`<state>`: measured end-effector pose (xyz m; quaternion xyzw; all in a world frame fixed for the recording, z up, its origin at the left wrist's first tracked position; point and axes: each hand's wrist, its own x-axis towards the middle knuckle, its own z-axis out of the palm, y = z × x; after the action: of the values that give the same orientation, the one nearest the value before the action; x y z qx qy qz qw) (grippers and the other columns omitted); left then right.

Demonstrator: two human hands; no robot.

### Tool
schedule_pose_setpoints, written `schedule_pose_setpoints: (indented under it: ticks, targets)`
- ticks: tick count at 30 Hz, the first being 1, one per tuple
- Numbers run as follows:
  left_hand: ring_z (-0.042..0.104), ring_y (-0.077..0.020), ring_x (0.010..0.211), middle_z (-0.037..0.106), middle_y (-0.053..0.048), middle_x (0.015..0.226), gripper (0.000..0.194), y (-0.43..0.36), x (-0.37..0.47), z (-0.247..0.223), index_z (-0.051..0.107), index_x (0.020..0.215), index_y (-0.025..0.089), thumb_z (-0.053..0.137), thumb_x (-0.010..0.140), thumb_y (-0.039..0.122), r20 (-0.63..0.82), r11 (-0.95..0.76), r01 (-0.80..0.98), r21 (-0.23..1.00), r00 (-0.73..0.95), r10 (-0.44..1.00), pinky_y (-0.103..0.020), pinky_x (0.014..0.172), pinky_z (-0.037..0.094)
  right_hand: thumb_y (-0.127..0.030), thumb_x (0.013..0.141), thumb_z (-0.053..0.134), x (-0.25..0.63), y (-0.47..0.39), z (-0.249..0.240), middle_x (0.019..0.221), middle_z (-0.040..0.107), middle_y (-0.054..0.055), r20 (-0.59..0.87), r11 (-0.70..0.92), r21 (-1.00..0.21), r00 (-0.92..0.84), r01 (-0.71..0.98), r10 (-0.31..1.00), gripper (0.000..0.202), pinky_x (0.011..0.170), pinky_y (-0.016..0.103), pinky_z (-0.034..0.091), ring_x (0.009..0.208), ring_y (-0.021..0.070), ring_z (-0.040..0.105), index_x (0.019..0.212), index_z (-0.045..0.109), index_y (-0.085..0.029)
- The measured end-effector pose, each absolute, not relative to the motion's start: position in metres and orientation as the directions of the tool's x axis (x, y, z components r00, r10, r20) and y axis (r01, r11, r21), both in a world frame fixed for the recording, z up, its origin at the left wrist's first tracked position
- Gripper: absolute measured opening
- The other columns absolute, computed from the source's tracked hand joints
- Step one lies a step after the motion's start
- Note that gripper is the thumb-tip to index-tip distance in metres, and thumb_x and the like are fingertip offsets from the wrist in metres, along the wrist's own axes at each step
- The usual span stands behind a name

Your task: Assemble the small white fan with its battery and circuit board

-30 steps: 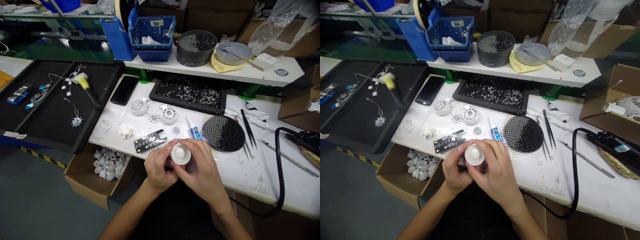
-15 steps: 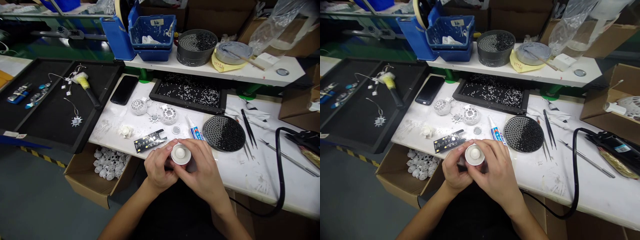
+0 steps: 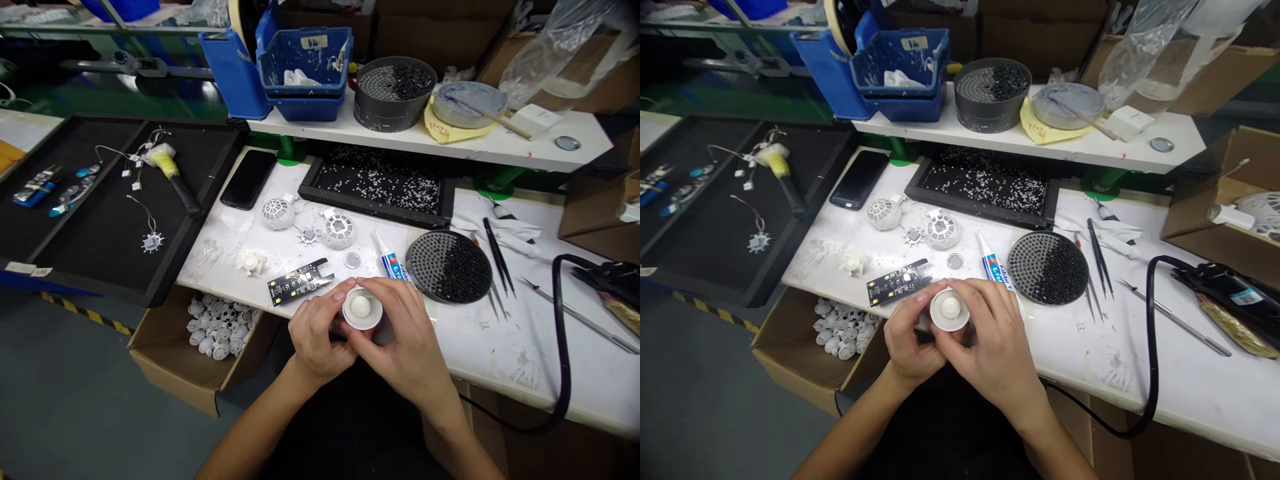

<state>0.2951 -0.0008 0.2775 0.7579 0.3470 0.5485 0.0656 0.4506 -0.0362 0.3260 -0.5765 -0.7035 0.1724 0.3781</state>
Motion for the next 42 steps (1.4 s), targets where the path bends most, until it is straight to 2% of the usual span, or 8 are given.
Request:
schedule_pose_setpoints:
  ticks: [6, 13, 18, 23, 35, 39, 42]
  targets:
    - [0.081, -0.0301, 0.110, 0.079, -0.021, 0.128, 0.081, -0.0012, 0.2948, 0.2772, 0.049, 0.151, 0.013, 0.090, 0.084, 0.031, 0.787, -0.753, 0.446, 0.483, 0.155, 0.597, -0.043, 0.089, 0.070, -0.025, 0.096, 0.074, 0.4501, -0.0362, 0.3281, 0.134, 0.065, 0.006, 0.338, 0.281, -0.677, -0.052, 0.681, 0.940, 0.052, 0.109, 0.045, 0.046, 0.123, 0.0260, 0.062, 0.144, 0.056, -0.026]
    - [0.082, -0.0288, 0.109, 0.080, -0.017, 0.128, 0.077, -0.0019, 0.2946, 0.2753, 0.046, 0.152, 0.021, 0.086, 0.090, 0.041, 0.775, -0.731, 0.482, 0.483, 0.155, 0.613, -0.041, 0.086, 0.071, -0.025, 0.096, 0.074, 0.4510, -0.0360, 0.3281, 0.134, 0.066, 0.006, 0.333, 0.279, -0.677, -0.054, 0.681, 0.941, 0.051, 0.109, 0.045, 0.046, 0.124, 0.0263, 0.061, 0.143, 0.056, -0.026]
    - [0.082, -0.0296, 0.108, 0.080, -0.019, 0.126, 0.077, -0.0010, 0.2953, 0.2774, 0.049, 0.149, 0.017, 0.089, 0.087, 0.038, 0.784, -0.739, 0.476, 0.476, 0.151, 0.602, -0.042, 0.087, 0.071, -0.024, 0.096, 0.073, 0.4506, -0.0351, 0.3280, 0.134, 0.066, 0.006, 0.330, 0.277, -0.676, -0.056, 0.683, 0.942, 0.049, 0.109, 0.045, 0.046, 0.125, 0.0263, 0.061, 0.142, 0.056, -0.025]
    - [0.082, -0.0293, 0.109, 0.080, -0.017, 0.127, 0.077, -0.0010, 0.2951, 0.2770, 0.048, 0.151, 0.020, 0.088, 0.088, 0.041, 0.779, -0.734, 0.481, 0.479, 0.152, 0.608, -0.041, 0.087, 0.071, -0.025, 0.096, 0.073, 0.4505, -0.0354, 0.3294, 0.133, 0.066, 0.007, 0.324, 0.272, -0.676, -0.057, 0.685, 0.945, 0.050, 0.107, 0.046, 0.047, 0.124, 0.0279, 0.062, 0.143, 0.056, -0.026]
    - [0.081, -0.0298, 0.111, 0.079, -0.019, 0.128, 0.080, -0.0024, 0.2949, 0.2743, 0.048, 0.151, 0.016, 0.090, 0.085, 0.035, 0.783, -0.742, 0.468, 0.481, 0.151, 0.603, -0.042, 0.090, 0.070, -0.026, 0.096, 0.074, 0.4511, -0.0360, 0.3281, 0.134, 0.066, 0.007, 0.335, 0.287, -0.673, -0.065, 0.682, 0.940, 0.051, 0.106, 0.047, 0.047, 0.124, 0.0282, 0.062, 0.144, 0.055, -0.027]
    - [0.082, -0.0297, 0.109, 0.080, -0.017, 0.127, 0.076, -0.0022, 0.2951, 0.2741, 0.048, 0.150, 0.018, 0.087, 0.088, 0.040, 0.777, -0.728, 0.487, 0.483, 0.146, 0.613, -0.041, 0.087, 0.071, -0.026, 0.096, 0.074, 0.4512, -0.0357, 0.3273, 0.135, 0.067, 0.008, 0.328, 0.281, -0.674, -0.064, 0.683, 0.943, 0.051, 0.106, 0.048, 0.048, 0.124, 0.0290, 0.062, 0.144, 0.055, -0.027]
    - [0.082, -0.0296, 0.109, 0.081, -0.017, 0.126, 0.076, -0.0022, 0.2956, 0.2732, 0.048, 0.150, 0.019, 0.087, 0.088, 0.038, 0.777, -0.727, 0.484, 0.487, 0.140, 0.614, -0.042, 0.087, 0.071, -0.026, 0.097, 0.074, 0.4512, -0.0350, 0.3272, 0.134, 0.067, 0.008, 0.336, 0.284, -0.668, -0.062, 0.687, 0.940, 0.051, 0.106, 0.049, 0.048, 0.124, 0.0293, 0.063, 0.144, 0.055, -0.027]
